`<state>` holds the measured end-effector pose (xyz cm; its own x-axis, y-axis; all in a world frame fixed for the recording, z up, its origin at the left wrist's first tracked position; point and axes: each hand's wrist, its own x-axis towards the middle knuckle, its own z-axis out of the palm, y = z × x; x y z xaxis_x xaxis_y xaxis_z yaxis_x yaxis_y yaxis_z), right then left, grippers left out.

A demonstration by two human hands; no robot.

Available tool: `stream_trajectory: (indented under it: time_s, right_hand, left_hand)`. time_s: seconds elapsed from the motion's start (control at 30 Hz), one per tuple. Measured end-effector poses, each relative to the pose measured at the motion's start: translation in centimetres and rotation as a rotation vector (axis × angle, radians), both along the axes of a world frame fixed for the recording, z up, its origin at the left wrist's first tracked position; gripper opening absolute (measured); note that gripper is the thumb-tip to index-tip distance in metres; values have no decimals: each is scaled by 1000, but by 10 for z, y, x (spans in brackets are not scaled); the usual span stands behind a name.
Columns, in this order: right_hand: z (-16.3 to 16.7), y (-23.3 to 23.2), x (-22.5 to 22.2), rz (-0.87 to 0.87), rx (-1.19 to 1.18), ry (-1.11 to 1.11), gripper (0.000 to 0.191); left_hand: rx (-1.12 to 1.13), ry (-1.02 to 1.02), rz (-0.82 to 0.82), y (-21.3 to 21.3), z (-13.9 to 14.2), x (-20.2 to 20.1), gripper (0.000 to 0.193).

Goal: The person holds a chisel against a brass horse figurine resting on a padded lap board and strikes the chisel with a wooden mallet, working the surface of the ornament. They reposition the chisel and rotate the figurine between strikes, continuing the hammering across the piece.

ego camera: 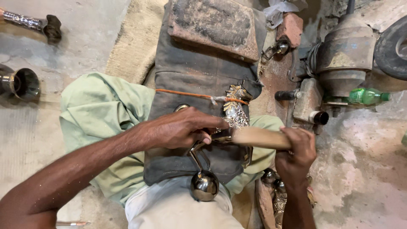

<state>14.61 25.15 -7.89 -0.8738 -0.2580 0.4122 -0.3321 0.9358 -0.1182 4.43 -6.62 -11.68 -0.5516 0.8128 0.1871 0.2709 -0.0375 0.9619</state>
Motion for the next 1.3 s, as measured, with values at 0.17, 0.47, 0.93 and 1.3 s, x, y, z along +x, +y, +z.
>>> stream_trajectory:
  time_s: [0.17, 0.47, 0.93, 1.3]
  right_hand:
    - [3, -3, 0, -101, -321, -176, 48]
    - [-3, 0, 19, -192, -257, -173, 37]
    - [-18, 7, 32, -338, -486, -246, 29]
    - [-18, 4, 29, -161, -252, -100, 27]
  left_hand:
    - [65, 49, 30, 1, -2, 3, 52]
    - [-68, 33, -37, 2, 2, 1, 47]
    - [-103, -14, -52, 10, 11, 1, 49]
    - [-113, -49, -69, 8, 11, -2, 52]
